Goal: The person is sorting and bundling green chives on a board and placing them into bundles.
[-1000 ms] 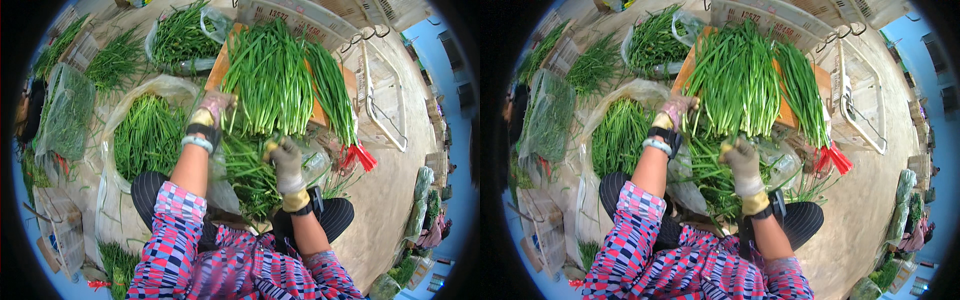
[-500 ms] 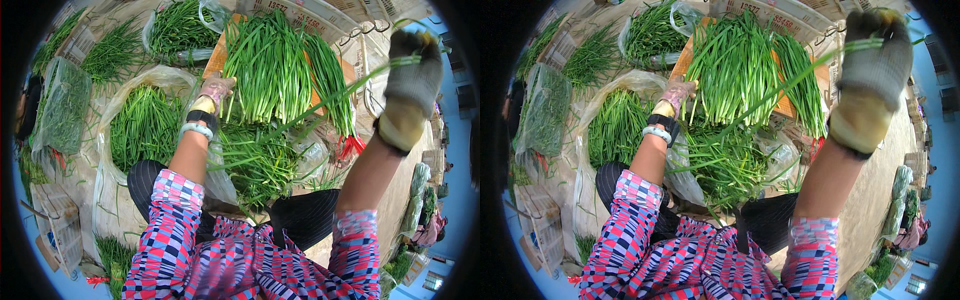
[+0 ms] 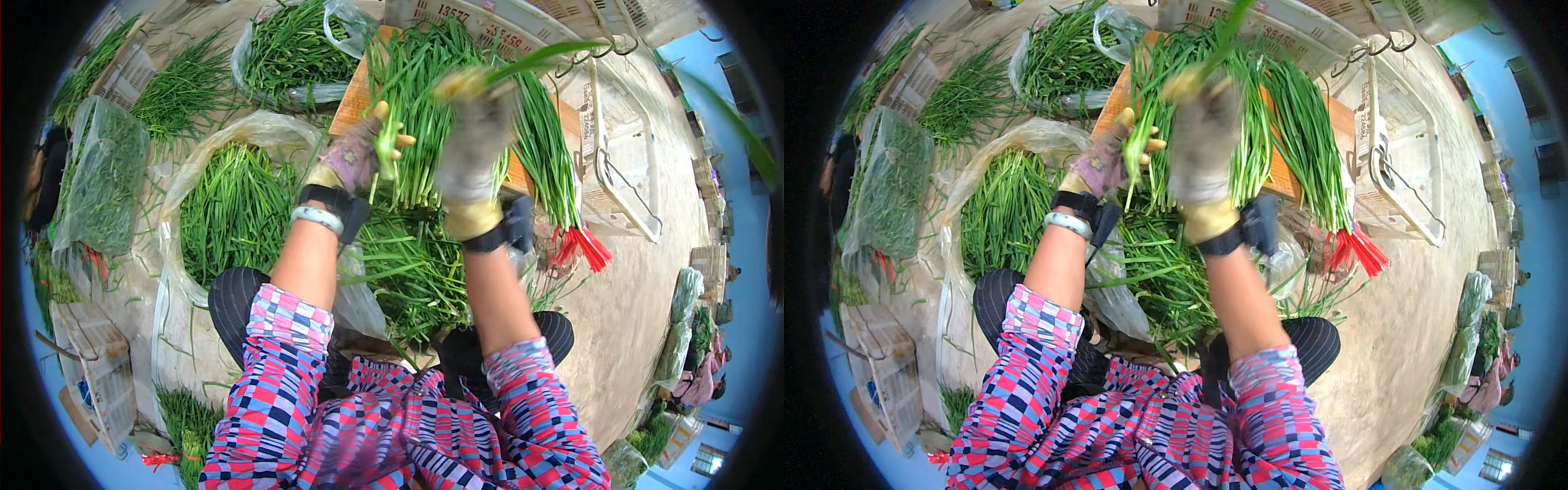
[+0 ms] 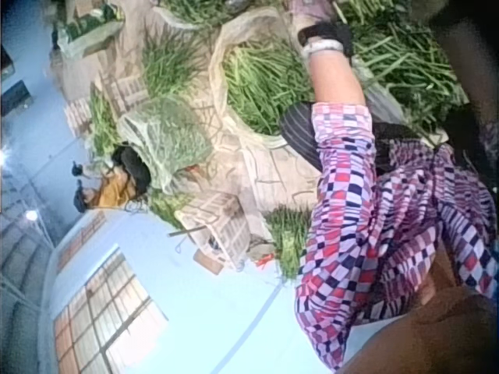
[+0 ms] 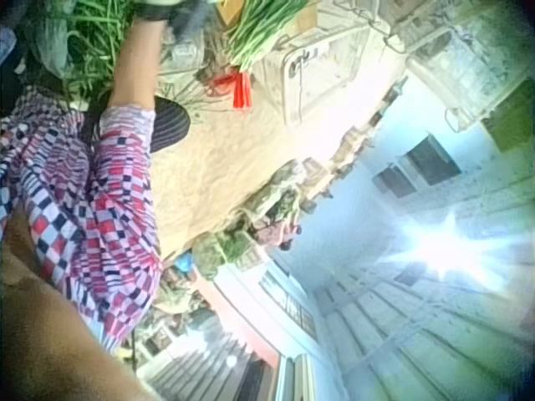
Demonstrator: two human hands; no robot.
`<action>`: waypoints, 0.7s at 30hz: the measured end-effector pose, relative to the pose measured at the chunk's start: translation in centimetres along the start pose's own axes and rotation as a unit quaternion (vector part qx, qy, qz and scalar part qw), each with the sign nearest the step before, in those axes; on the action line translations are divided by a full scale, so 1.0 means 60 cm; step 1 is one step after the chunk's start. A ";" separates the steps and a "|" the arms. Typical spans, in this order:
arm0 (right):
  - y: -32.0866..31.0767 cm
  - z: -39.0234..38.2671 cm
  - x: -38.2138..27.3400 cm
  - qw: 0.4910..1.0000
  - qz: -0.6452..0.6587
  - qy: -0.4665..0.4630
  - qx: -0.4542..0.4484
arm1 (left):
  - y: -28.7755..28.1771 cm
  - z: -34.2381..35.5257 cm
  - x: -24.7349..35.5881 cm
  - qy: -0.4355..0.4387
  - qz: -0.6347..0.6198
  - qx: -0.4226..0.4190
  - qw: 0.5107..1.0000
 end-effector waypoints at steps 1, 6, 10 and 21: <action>-0.008 -0.083 0.037 0.979 0.000 0.195 0.064 | -0.009 0.001 -0.006 0.036 -0.038 -0.078 0.996; -0.036 -0.228 0.064 0.958 -0.096 0.269 -0.012 | -0.045 0.036 -0.039 0.032 0.143 -0.027 0.989; -0.057 -0.271 0.018 0.839 -0.324 0.374 -0.227 | -0.043 0.013 0.007 0.153 0.203 0.057 0.965; -0.132 -0.121 0.006 0.561 -0.715 0.384 -0.163 | 0.017 0.037 0.000 0.192 0.544 0.323 0.750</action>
Point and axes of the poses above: each hand's wrist, its own z-axis towards the middle knuckle, its own y-axis out of the palm, x = y × z, the point moved 5 cm from there along z, towards the middle knuckle, and after that the axes turned 6 degrees about -y, right-handed, at the moved point
